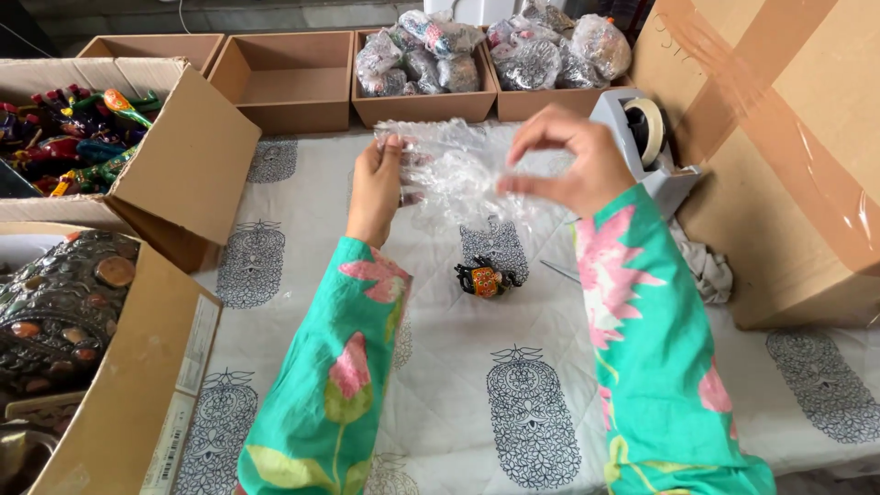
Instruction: The person wipes a small painted figurine with a cloth, then wraps it in bubble wrap on a table and folds the wrap around it. Boxes of similar wrapped figurines and a tape dispenser sit on the table around them.
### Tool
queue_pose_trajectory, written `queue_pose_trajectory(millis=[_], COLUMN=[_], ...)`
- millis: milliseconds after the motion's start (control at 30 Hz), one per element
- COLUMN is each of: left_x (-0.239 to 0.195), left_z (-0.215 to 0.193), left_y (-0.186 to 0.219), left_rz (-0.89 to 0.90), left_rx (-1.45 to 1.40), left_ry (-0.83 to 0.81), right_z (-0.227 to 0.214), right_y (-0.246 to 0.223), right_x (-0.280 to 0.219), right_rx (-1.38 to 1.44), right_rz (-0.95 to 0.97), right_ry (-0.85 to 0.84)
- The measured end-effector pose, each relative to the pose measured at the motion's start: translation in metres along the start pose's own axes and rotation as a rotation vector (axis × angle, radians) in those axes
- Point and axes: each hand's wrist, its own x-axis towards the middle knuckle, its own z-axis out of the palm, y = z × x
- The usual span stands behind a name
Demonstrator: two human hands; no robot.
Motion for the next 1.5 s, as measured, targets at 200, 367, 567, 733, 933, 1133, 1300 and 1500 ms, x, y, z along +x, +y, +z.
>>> queue_pose_trajectory(millis=[200,367,567,733,933,1133,1300,1500], left_x=[0.019,0.035,-0.046,-0.072,-0.058,-0.014,-0.003,0.008], left_z=[-0.017,-0.03,0.008,0.032,0.024,-0.012,-0.034,-0.036], left_y=[-0.028,-0.063,0.079,0.106,0.081,0.047,0.032,0.017], left_rz=[-0.153,0.351,0.596,0.619,0.367,0.189,0.098,-0.044], left_rx=[-0.08,0.513,0.331,0.557,0.563,0.224,-0.019,-0.22], left_ry=[0.107,0.364,-0.193,-0.427,-0.246,-0.124,-0.082,0.042], right_z=[0.011,-0.002,-0.007,-0.01,-0.011,-0.029,-0.04,-0.038], right_y=[0.0,0.01,0.019,0.022,0.013,0.078,0.117,0.135], right_x=[-0.001,0.0,-0.001,0.002,0.002,-0.004,-0.017,-0.026], right_rx=[-0.28,0.003,0.083,0.214,0.013,-0.013,0.023,-0.284], right_rz=[-0.297,0.056,0.221,0.166,0.267,0.164,0.242,0.626], right_ry=[-0.348,-0.355,-0.24,-0.218,-0.166,-0.004,0.017,-0.205])
